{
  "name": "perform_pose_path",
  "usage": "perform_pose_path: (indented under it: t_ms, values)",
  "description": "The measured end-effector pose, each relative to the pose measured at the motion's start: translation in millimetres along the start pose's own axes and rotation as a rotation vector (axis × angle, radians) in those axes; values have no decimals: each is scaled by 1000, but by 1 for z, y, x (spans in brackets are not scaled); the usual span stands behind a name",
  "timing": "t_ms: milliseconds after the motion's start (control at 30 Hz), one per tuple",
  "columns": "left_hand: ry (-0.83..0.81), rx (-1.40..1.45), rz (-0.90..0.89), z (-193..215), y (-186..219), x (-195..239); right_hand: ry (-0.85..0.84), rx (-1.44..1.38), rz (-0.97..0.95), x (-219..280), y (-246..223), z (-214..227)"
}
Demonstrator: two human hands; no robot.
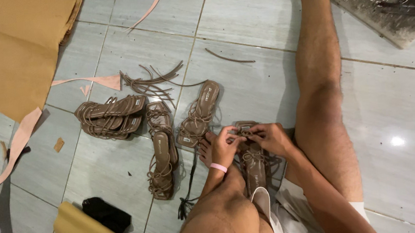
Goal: The person sits on a tiled floor and ties the straps of several beige sandals. They handle the sandals one at a time, looping and knotting the straps by hand.
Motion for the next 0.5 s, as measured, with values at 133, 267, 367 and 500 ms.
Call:
perform_pose_path:
  t_ms: [133,267,367,500]
  values:
    - [45,-109,-52,-2,3,3,26,31,95,-5,6,0]
    - [16,-9,-26,-2,-2,3,-10,101,174,-4,6,-2]
    - [7,-56,-52,-2,3,1,61,188,260,1,-3,-2]
    - [90,-250,-145,-3,22,3,180,214,389,9,-17,-2]
Point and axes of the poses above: each hand's wrist, its own x-axis away from the middle knuckle, its own z-axis out of the back of the hand, y = z × x, the point moved 5 cm from there along -x, towards the middle knuckle, and after that the axes turned 1 degree about z, right-handed, at the moved point
